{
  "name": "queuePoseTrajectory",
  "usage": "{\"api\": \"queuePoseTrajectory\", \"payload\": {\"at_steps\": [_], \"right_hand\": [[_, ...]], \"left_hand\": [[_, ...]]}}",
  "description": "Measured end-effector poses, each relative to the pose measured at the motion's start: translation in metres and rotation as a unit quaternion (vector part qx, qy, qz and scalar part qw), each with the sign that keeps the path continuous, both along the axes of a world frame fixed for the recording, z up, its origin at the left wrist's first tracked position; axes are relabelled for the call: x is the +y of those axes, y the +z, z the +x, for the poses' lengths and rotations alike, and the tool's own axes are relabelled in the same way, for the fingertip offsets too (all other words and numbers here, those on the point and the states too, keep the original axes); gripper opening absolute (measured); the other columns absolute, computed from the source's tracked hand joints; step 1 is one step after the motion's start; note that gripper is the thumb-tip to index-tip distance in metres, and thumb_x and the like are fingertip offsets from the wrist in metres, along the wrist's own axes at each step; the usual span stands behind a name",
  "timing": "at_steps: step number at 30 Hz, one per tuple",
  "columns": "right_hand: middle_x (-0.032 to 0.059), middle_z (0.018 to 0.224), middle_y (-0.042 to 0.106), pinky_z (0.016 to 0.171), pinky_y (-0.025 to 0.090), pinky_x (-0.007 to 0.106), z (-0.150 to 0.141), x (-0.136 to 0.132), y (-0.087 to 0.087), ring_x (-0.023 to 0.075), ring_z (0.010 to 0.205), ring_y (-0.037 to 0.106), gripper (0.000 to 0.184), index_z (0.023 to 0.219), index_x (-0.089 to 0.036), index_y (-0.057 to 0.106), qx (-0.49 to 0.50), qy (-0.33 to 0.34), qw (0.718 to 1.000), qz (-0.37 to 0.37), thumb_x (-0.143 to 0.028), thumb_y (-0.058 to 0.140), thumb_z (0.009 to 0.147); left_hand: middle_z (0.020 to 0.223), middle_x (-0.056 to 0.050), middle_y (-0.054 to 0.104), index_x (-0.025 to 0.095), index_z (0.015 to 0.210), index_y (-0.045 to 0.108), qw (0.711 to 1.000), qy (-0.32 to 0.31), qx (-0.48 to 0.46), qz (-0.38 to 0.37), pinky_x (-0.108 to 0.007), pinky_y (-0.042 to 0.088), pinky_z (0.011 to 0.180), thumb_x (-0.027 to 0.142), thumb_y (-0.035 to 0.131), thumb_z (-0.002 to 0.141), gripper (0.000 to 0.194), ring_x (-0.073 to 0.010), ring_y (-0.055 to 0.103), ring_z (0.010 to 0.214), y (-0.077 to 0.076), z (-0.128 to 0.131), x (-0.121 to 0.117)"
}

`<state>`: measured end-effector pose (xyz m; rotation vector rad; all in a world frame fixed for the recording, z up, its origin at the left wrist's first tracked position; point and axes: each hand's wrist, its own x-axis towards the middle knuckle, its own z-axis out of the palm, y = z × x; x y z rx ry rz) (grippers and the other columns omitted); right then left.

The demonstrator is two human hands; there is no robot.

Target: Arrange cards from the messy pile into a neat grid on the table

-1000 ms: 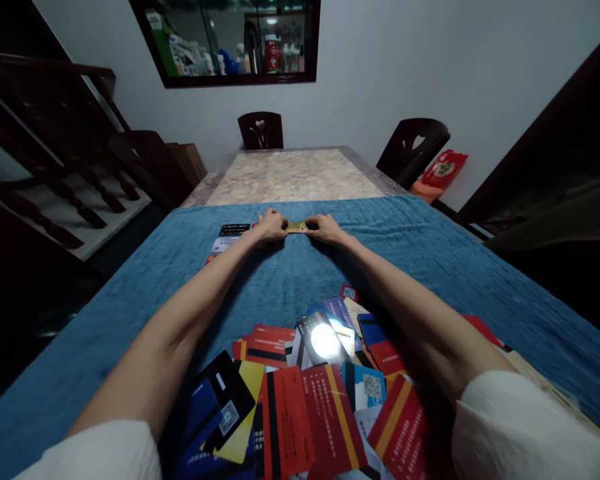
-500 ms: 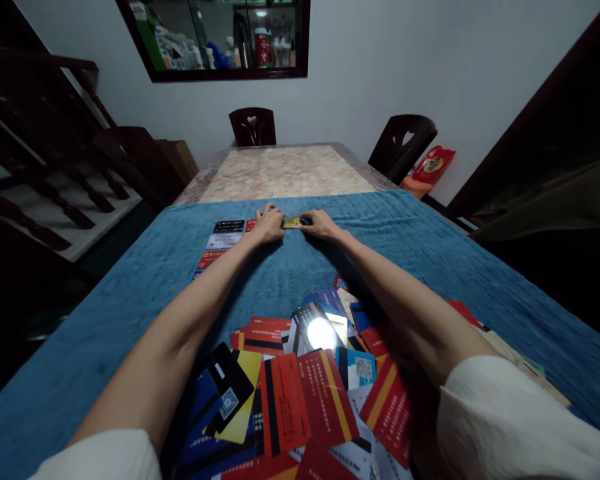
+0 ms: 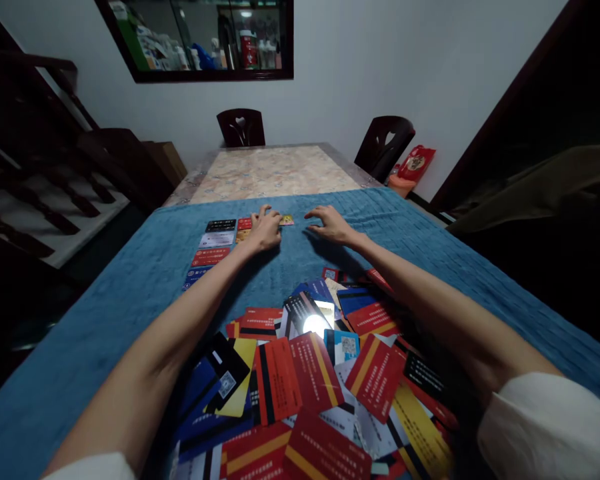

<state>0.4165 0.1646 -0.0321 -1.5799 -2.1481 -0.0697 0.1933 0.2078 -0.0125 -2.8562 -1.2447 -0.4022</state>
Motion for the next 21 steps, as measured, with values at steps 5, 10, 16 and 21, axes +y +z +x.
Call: {"api": "queuePoseTrajectory", "payload": {"at_steps": [5, 10, 16, 21], "right_hand": [[0.0083, 0.111, 0.073, 0.095, 0.042, 0.042, 0.016, -0.046, 0.007, 0.0264, 0.101, 0.063, 0.029, 0.110, -0.021, 0.072, 0.039, 0.006, 0.999, 0.026, -0.025, 0.060, 0.084], [0.0081, 0.105, 0.075, 0.091, 0.042, 0.041, 0.026, -0.097, 0.012, 0.0254, 0.096, 0.063, 0.024, 0.103, -0.020, 0.073, 0.058, 0.017, 0.998, 0.028, -0.025, 0.058, 0.086], [0.0088, 0.100, 0.075, 0.090, 0.043, 0.042, 0.031, -0.154, 0.016, 0.0253, 0.094, 0.059, 0.025, 0.100, -0.021, 0.076, 0.065, 0.023, 0.998, -0.004, -0.027, 0.055, 0.088], [0.0080, 0.095, 0.075, 0.089, 0.044, 0.042, 0.034, -0.185, 0.020, 0.0244, 0.092, 0.060, 0.024, 0.098, -0.024, 0.076, 0.070, 0.035, 0.997, -0.021, -0.031, 0.055, 0.089]], "left_hand": [[0.139, -0.012, 0.057, 0.020, 0.124, 0.065, 0.999, -0.034, -0.034, -0.001, -0.059, 0.033, 0.104, 0.016, 0.052, 0.083, 0.043, -0.0378, 0.029, 0.141, 0.003, 0.005, -0.031], [0.138, -0.012, 0.057, 0.019, 0.119, 0.067, 0.996, -0.082, -0.028, 0.004, -0.062, 0.031, 0.106, 0.018, 0.054, 0.083, 0.038, -0.0375, 0.031, 0.139, 0.005, 0.011, -0.064], [0.135, -0.014, 0.058, 0.017, 0.120, 0.067, 0.992, -0.121, -0.015, -0.024, -0.061, 0.031, 0.106, 0.017, 0.054, 0.084, 0.039, -0.0383, 0.030, 0.139, 0.014, 0.017, -0.105], [0.133, -0.013, 0.061, 0.020, 0.117, 0.069, 0.984, -0.172, -0.015, -0.048, -0.062, 0.031, 0.105, 0.017, 0.055, 0.084, 0.035, -0.0380, 0.031, 0.139, 0.018, 0.025, -0.138]]}}
